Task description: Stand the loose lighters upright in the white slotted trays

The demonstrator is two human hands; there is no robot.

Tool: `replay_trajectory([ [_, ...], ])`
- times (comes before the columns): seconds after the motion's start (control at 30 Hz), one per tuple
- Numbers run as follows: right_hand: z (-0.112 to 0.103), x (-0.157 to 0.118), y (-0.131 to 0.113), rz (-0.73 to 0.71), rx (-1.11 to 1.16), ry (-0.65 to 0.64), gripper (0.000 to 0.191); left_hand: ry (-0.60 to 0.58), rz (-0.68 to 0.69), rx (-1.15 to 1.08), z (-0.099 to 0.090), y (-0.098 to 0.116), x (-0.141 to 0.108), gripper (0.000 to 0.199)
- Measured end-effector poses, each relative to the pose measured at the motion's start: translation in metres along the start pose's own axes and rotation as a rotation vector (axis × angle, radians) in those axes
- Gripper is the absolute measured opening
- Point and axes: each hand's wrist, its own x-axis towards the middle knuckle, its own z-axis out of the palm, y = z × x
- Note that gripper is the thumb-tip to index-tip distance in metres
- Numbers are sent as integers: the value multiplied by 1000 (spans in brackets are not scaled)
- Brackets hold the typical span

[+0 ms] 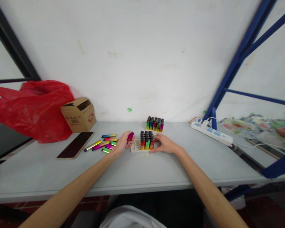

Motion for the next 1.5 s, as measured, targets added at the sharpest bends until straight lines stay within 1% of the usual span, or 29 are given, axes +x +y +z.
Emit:
replay_trajectory([
  [0.1, 0, 0, -2, -20, 2, 6, 55, 23, 133, 44, 0, 1, 1, 33],
  [0.17, 0, 0, -2, -28, -4, 4, 53, 56, 231, 96, 0, 3, 0, 27],
  [0.23, 0, 0, -2, -36, -17, -8, 52, 97, 297, 168, 1, 6, -2, 24],
  [0.33, 1, 0, -1, -48, -20, -18, 53, 134, 375, 258, 1, 7, -1, 29],
  [0.4, 1, 0, -2, -53, -15, -18, 53, 125, 393, 295, -1, 4, 0, 37],
  [0.47, 1, 0, -3, -62, -11, -20, 53, 89, 383, 335, -4, 2, 2, 40],
  [0.53, 0, -1, -4, -66, -10, -23, 53, 47, 378, 399, -8, 2, 1, 39],
  [0.63, -1, -1, -4, -55, -14, -18, 54, -1, 374, 502, -16, 7, -4, 35],
  [0.77, 0, 0, -3, -56, -15, -12, 53, -14, 387, 624, -23, 15, -11, 28],
  [0.83, 0, 0, -2, -59, -13, -11, 53, -14, 397, 649, -23, 15, -13, 23],
  [0.97, -1, -1, -5, -67, -1, -18, 50, -81, 411, 652, -17, 12, -14, 17],
  [1.03, -1, -1, -9, -63, 9, -19, 49, -98, 443, 733, -14, 13, -14, 16],
  [1.1, -1, -1, -12, -54, 13, -17, 47, -73, 491, 846, -16, 16, -15, 18],
  [1.17, 0, -1, -14, -48, 17, -9, 47, 1, 531, 958, -26, 21, -14, 25],
  [1.23, 0, 0, -12, -42, 28, 4, 48, 125, 530, 1066, -44, 25, -11, 34],
  [1.3, 0, 0, -8, -44, 39, 15, 48, 273, 475, 1186, -69, 28, -8, 38],
  [1.37, 0, 0, -1, -54, 29, 28, 49, 409, 380, 1315, -98, 28, -4, 40],
  [1.43, 0, 0, 6, -45, -13, 51, 52, 449, 276, 1410, -125, 26, -2, 38],
  [1.47, 1, 0, 10, -30, -42, 61, 54, 452, 246, 1417, -136, 24, -1, 36],
  [1.5, 1, 0, 13, -14, -62, 63, 59, 449, 247, 1386, -145, 22, 0, 31],
])
